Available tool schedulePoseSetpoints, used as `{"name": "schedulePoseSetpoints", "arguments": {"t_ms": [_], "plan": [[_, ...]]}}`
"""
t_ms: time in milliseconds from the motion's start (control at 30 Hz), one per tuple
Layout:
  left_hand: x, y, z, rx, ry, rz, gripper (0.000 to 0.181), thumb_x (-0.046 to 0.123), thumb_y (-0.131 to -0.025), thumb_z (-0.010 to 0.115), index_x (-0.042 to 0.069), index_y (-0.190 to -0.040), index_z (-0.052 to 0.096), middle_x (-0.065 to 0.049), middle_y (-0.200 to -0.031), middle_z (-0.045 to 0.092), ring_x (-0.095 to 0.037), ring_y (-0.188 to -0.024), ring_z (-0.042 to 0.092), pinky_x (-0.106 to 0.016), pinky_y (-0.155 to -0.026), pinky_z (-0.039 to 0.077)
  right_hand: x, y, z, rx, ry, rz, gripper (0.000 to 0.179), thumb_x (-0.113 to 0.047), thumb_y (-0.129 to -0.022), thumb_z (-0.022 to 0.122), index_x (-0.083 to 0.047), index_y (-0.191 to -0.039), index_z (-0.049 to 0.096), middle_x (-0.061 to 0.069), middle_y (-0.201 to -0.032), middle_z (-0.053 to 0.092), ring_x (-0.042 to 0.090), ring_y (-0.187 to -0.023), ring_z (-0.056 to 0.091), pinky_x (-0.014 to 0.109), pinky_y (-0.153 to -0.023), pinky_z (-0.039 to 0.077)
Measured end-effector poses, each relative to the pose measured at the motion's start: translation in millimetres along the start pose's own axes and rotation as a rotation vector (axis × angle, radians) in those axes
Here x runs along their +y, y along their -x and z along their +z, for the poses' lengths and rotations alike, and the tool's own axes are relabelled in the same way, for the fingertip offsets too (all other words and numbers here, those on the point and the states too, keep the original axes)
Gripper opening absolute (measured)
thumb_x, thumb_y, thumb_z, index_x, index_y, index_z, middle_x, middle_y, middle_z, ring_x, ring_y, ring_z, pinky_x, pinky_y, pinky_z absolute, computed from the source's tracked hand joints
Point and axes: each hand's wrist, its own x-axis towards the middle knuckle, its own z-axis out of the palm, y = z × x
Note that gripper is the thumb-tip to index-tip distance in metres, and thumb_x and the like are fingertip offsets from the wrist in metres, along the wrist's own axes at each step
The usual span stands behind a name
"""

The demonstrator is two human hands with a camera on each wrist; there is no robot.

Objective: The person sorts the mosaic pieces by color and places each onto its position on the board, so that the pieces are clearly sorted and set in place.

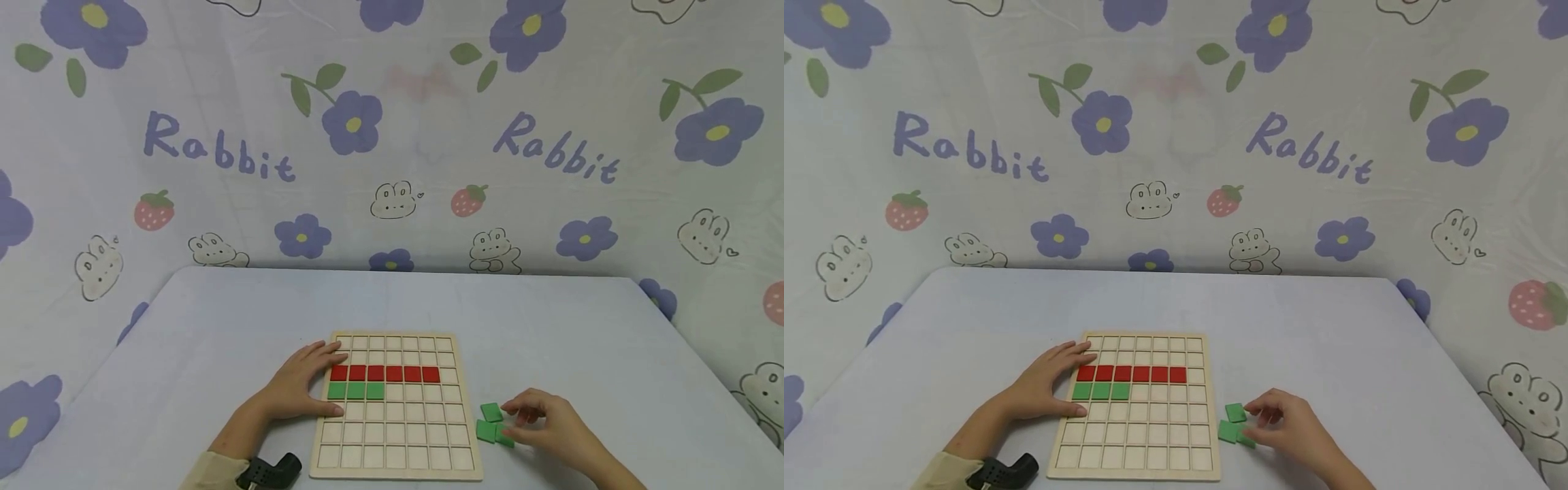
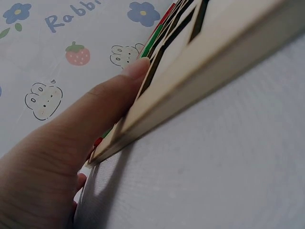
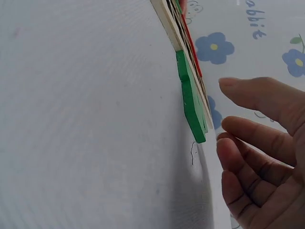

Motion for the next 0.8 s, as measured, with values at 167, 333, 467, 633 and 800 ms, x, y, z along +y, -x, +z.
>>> {"name": "schedulePoseSetpoints", "arguments": {"t_ms": [167,333,467,633,800], "plan": [[-0.3,-1.4,1.2,0.012,-0.011,-0.006,0.088,0.061,-0.063,0.074,0.022,-0.137,0.047,-0.002,-0.150,0.035,-0.033,-0.140,0.024,-0.058,-0.111,0.021,7.9,-0.8,0.5,-0.043,-0.054,0.031,0.035,-0.026,-0.071,0.079,-0.005,-0.096,0.067,0.002,-0.088,0.065,-0.001,-0.070,0.052,0.018,-0.063,0.047],[-1.6,-3.1,3.2,0.013,-0.020,-0.011,0.088,0.062,-0.063,0.074,0.022,-0.137,0.047,-0.002,-0.150,0.036,-0.033,-0.140,0.025,-0.059,-0.111,0.021,19.3,0.5,4.8,-0.026,-0.079,-0.057,0.035,-0.023,-0.071,0.080,-0.003,-0.096,0.065,0.004,-0.089,0.066,-0.001,-0.071,0.052,0.018,-0.063,0.048],[-1.4,-2.6,2.2,0.010,-0.010,-0.010,0.088,0.062,-0.064,0.074,0.022,-0.138,0.047,-0.002,-0.150,0.035,-0.034,-0.140,0.024,-0.059,-0.111,0.021,23.5,1.7,7.7,0.002,-0.083,-0.130,0.033,-0.020,-0.070,0.080,-0.005,-0.095,0.066,0.004,-0.088,0.065,0.001,-0.071,0.052,0.018,-0.062,0.047],[-1.8,-2.9,2.5,0.011,-0.011,-0.008,0.088,0.062,-0.064,0.073,0.022,-0.138,0.046,-0.002,-0.150,0.035,-0.034,-0.140,0.024,-0.059,-0.111,0.021,24.5,2.6,7.7,0.013,-0.077,-0.161,0.034,-0.020,-0.069,0.081,-0.006,-0.096,0.066,0.002,-0.087,0.064,0.003,-0.071,0.052,0.018,-0.062,0.046],[-1.5,-2.7,3.4,0.010,-0.006,-0.018,0.088,0.062,-0.063,0.073,0.023,-0.137,0.047,-0.001,-0.150,0.035,-0.033,-0.141,0.024,-0.059,-0.112,0.020,26.5,2.6,7.3,0.005,-0.055,-0.167,0.036,-0.020,-0.068,0.082,-0.006,-0.097,0.065,0.001,-0.087,0.063,0.002,-0.071,0.051,0.018,-0.062,0.046]]}}
